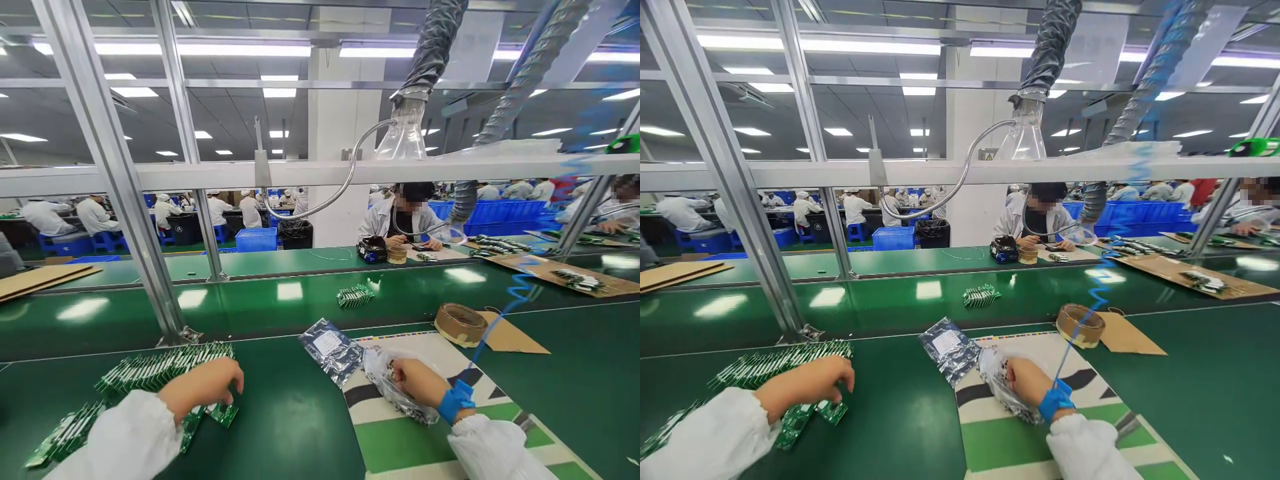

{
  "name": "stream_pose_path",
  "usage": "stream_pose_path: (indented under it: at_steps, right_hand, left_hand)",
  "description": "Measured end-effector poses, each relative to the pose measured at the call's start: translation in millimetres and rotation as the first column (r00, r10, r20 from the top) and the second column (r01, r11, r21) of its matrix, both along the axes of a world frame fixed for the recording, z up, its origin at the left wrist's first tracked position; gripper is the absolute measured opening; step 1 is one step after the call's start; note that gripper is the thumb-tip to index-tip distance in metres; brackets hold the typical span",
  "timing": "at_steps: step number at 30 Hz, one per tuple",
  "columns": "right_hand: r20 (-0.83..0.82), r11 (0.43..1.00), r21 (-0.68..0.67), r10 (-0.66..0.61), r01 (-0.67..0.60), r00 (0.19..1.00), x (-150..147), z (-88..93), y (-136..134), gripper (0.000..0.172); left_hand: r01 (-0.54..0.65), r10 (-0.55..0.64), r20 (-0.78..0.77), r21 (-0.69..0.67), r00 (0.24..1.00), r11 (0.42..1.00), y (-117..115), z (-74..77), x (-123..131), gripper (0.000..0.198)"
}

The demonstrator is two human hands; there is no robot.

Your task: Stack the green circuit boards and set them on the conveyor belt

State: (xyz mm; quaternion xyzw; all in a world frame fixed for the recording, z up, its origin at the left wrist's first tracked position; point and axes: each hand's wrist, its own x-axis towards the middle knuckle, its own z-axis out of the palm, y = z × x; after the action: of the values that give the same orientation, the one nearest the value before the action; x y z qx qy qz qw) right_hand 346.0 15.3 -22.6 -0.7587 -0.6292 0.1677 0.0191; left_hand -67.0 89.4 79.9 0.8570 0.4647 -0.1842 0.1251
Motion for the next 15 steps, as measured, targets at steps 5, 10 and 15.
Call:
stream_pose_path:
  at_steps: [5, 10, 15]
  right_hand:
    - [-0.005, 0.995, 0.082, -0.060, 0.060, 0.998, 4, -2.1, -5, 0.021]
    - [-0.096, 0.983, 0.135, -0.114, 0.127, 0.989, 12, -4.8, -4, 0.023]
    - [-0.326, 0.960, 0.199, -0.125, 0.197, 0.937, 14, 1.2, -6, 0.019]
  left_hand:
    - [-0.076, 0.075, 0.059, 0.010, 0.995, 0.997, -24, -38.7, 3, 0.022]
    - [-0.210, 0.261, 0.506, -0.156, 0.822, 0.965, -27, -30.2, -4, 0.021]
    - [-0.205, 0.665, 0.739, -0.638, 0.108, 0.742, -58, -13.0, 12, 0.043]
